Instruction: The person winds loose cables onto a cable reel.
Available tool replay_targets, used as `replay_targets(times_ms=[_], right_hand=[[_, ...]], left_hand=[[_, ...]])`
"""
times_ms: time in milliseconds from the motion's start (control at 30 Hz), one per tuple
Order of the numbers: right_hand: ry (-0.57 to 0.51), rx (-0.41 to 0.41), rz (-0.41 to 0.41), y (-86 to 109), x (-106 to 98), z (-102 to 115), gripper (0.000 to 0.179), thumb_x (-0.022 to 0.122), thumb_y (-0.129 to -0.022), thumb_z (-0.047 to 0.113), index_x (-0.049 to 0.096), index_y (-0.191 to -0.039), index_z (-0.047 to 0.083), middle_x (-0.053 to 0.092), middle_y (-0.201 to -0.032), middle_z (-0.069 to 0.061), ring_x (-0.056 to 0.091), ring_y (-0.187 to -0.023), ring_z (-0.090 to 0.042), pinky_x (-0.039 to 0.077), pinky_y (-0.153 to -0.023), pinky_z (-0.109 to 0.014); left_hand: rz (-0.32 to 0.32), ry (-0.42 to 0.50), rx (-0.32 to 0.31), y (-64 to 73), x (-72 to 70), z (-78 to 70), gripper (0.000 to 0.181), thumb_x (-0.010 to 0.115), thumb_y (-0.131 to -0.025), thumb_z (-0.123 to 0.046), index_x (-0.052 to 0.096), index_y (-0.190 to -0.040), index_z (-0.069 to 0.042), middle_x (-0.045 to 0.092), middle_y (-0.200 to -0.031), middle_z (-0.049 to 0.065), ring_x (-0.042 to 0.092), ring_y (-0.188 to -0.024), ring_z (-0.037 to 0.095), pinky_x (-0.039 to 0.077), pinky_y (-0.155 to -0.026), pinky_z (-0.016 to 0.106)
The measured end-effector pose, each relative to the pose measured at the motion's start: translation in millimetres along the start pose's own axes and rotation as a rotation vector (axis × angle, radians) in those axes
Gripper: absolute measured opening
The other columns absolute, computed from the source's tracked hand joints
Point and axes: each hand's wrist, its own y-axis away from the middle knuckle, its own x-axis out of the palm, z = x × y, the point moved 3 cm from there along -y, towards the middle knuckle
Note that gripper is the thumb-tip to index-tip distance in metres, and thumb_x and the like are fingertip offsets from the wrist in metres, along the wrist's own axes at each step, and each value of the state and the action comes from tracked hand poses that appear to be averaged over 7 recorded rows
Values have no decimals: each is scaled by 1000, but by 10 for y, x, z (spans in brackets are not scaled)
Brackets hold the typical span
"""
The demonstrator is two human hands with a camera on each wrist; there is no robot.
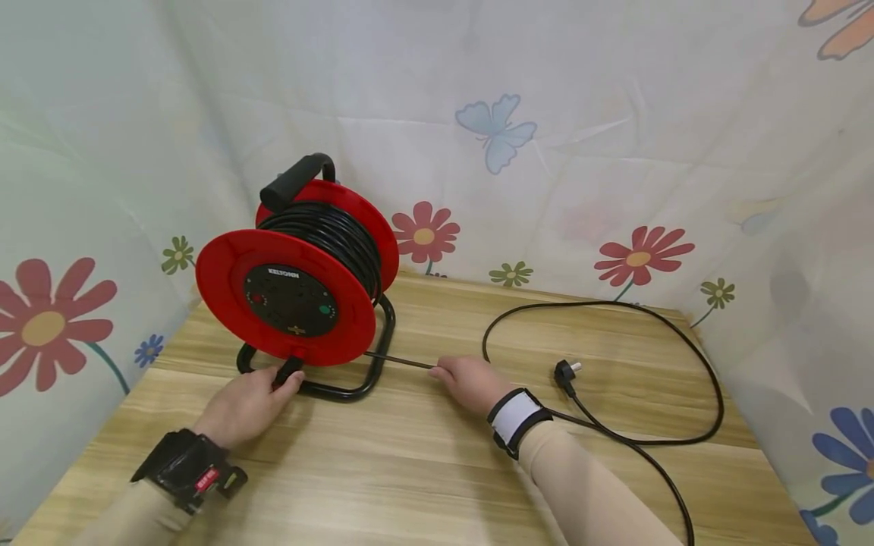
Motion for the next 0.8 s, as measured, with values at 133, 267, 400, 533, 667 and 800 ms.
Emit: replay_targets(times_ms=[133,267,400,533,667,800], right_hand=[[14,-1,-5,-48,45,26,30,49,-98,37,53,-74,19,39,-60,8,42,-54,-7,39,-55,-28],[9,-3,2,-110,86,88,29,49,-98,38,54,-75,20,41,-60,8,44,-56,-7,40,-56,-28],[27,-13,-5,-182,107,188,30,49,-98,37,54,-76,18,43,-61,7,45,-57,-9,40,-57,-29],[50,-26,-9,-233,113,283,31,48,-99,37,55,-76,17,46,-62,6,47,-58,-11,42,-58,-31],[32,-18,9,-272,117,346,31,46,-99,38,55,-77,18,47,-63,5,48,-60,-12,43,-60,-31],[23,-9,13,-318,133,382,31,47,-99,39,54,-77,18,47,-63,5,49,-61,-12,42,-61,-30]], left_hand=[[38,41,-21,13,-56,41,53,40,-95,-56,51,-65,-14,44,-53,-1,43,-47,17,31,-43,30],[51,69,-48,25,-147,97,50,42,-95,-54,51,-68,-13,43,-53,0,42,-46,18,30,-43,30],[53,67,-69,38,-251,159,52,40,-96,-55,51,-69,-12,40,-54,-1,40,-47,17,30,-44,29],[51,79,-92,69,-356,194,52,40,-96,-53,51,-69,-10,40,-55,0,39,-47,17,29,-44,29],[35,95,-120,97,-436,207,51,42,-97,-51,51,-70,-8,40,-56,1,39,-48,17,28,-43,28],[26,103,-154,112,-486,247,53,42,-96,-54,51,-72,-8,40,-55,1,39,-47,18,27,-43,28]])
